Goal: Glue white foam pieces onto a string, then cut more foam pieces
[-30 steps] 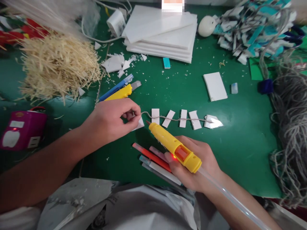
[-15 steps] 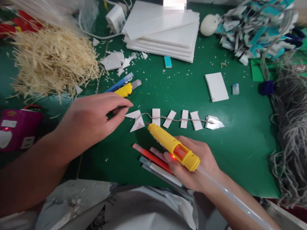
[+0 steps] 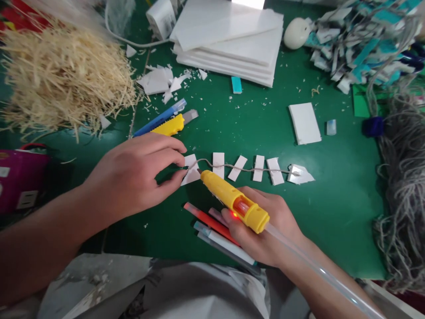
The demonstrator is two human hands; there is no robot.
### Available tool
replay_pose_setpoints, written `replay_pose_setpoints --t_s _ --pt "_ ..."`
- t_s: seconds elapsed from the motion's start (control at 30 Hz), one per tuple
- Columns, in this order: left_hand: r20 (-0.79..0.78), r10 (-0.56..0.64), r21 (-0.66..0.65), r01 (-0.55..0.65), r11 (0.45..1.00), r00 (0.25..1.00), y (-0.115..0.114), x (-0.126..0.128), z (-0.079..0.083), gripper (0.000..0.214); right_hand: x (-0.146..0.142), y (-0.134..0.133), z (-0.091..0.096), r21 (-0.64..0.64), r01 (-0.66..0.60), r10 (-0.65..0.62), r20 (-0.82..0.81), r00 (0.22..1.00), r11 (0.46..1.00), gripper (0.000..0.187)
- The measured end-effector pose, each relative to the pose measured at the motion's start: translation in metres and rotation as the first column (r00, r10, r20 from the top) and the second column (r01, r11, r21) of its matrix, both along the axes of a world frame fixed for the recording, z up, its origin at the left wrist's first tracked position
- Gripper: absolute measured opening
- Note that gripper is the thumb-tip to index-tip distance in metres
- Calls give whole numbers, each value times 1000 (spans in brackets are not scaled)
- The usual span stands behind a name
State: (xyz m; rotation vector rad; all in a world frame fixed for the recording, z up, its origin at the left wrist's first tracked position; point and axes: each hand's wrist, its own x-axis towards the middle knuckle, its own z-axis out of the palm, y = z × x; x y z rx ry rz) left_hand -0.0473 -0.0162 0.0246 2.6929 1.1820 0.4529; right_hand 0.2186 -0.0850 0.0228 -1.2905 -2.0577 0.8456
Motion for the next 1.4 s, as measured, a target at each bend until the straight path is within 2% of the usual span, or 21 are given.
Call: replay_pose_setpoints --t_s 0.1,0.47,0.7,0.87,1.03,1.27,1.4 --pt "24 -17 -14 18 1000 1000 -1 1 0 17 -3 2 1 12 4 -4 2 1000 1000 22" --pt "62 -39 -25 40 999 997 0 3 -8 23 -11 8 4 -12 21 -21 4 1000 1000 25" --pt "64 -44 -30 46 998 997 1 3 -10 23 -15 9 5 -8 5 -5 56 998 1000 19" --pt "77 -50 -62 55 997 996 3 2 -10 25 -11 7 2 -12 -7 8 101 995 1000 22" --pt "80 -46 -89 54 995 996 4 2 -10 26 -13 8 2 66 -32 25 98 995 997 21" --pt "74 -29 -159 40 986 997 5 1 -10 26 -12 7 3 15 -17 15 112 994 1000 22" --pt "91 -27 -183 43 982 996 4 0 -9 24 -10 3 1 30 -16 12 126 992 999 24"
